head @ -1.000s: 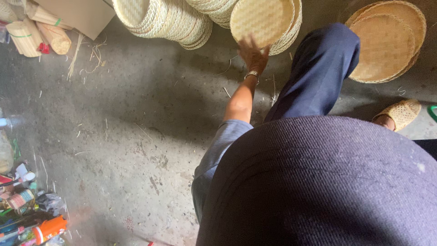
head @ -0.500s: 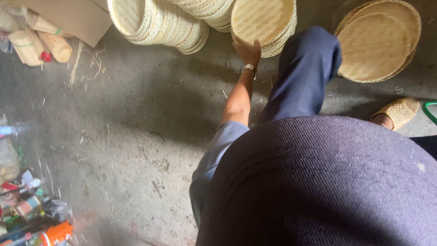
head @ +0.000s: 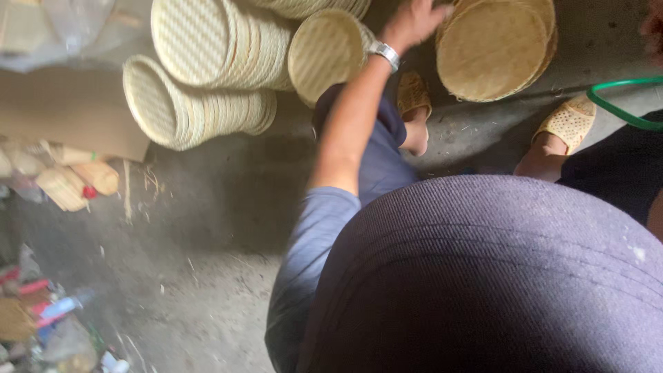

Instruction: The person uses a blowtorch to apply heat to the surface of woven baskets. They pick up each basket, move the flame over it, and then place it back down, repeating the process for multiple items.

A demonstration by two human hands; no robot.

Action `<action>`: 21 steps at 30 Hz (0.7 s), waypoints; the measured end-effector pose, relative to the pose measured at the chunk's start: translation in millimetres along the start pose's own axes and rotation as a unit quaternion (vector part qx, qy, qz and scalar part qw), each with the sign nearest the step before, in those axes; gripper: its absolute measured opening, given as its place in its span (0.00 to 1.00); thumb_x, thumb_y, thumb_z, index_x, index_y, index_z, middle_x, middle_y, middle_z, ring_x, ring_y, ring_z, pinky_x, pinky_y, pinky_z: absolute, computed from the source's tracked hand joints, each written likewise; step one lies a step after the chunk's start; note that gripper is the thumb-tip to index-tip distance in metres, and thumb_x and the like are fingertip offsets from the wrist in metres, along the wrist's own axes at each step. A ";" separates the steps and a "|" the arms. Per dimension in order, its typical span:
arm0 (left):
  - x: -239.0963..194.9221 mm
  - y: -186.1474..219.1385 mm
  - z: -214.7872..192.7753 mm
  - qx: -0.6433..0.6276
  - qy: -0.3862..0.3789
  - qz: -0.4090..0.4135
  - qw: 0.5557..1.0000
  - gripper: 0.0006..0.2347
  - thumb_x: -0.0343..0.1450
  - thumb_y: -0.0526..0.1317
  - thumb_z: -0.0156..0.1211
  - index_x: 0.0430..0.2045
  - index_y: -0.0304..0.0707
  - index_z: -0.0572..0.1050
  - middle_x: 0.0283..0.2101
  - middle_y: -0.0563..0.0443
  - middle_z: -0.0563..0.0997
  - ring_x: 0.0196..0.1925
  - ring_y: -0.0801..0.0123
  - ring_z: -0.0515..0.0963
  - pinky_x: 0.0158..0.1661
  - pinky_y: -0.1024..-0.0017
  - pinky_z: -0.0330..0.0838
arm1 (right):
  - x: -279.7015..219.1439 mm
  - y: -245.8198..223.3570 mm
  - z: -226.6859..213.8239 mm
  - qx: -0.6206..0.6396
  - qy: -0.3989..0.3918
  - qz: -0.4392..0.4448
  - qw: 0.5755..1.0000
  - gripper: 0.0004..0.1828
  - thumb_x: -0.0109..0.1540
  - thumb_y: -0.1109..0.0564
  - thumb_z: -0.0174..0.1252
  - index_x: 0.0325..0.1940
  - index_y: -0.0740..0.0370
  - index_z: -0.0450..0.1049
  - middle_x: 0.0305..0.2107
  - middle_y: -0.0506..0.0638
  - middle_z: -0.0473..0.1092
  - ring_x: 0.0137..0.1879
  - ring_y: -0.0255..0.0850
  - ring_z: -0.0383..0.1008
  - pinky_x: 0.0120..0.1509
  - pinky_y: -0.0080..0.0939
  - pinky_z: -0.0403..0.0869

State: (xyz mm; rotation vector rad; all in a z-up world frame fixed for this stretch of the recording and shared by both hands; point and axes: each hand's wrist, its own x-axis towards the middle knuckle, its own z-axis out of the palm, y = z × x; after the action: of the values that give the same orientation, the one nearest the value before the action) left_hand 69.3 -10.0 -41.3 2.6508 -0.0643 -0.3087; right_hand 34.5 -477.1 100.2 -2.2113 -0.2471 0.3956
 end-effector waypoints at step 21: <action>-59.3 66.3 140.2 -0.574 0.144 -0.333 0.734 0.11 0.71 0.36 0.58 0.44 0.33 0.68 0.42 0.37 0.79 0.39 0.49 0.83 0.33 0.49 0.83 | -28.8 -32.0 -15.6 0.018 0.030 0.048 0.998 0.23 0.78 0.49 0.59 0.34 0.69 0.74 0.20 0.56 0.70 0.23 0.40 0.71 0.23 0.41 0.71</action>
State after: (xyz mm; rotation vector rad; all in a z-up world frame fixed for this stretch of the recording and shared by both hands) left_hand -19.9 -125.7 -120.1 1.3380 0.8982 -0.0785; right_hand 12.1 -477.6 140.1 -2.2010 -0.1012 0.3828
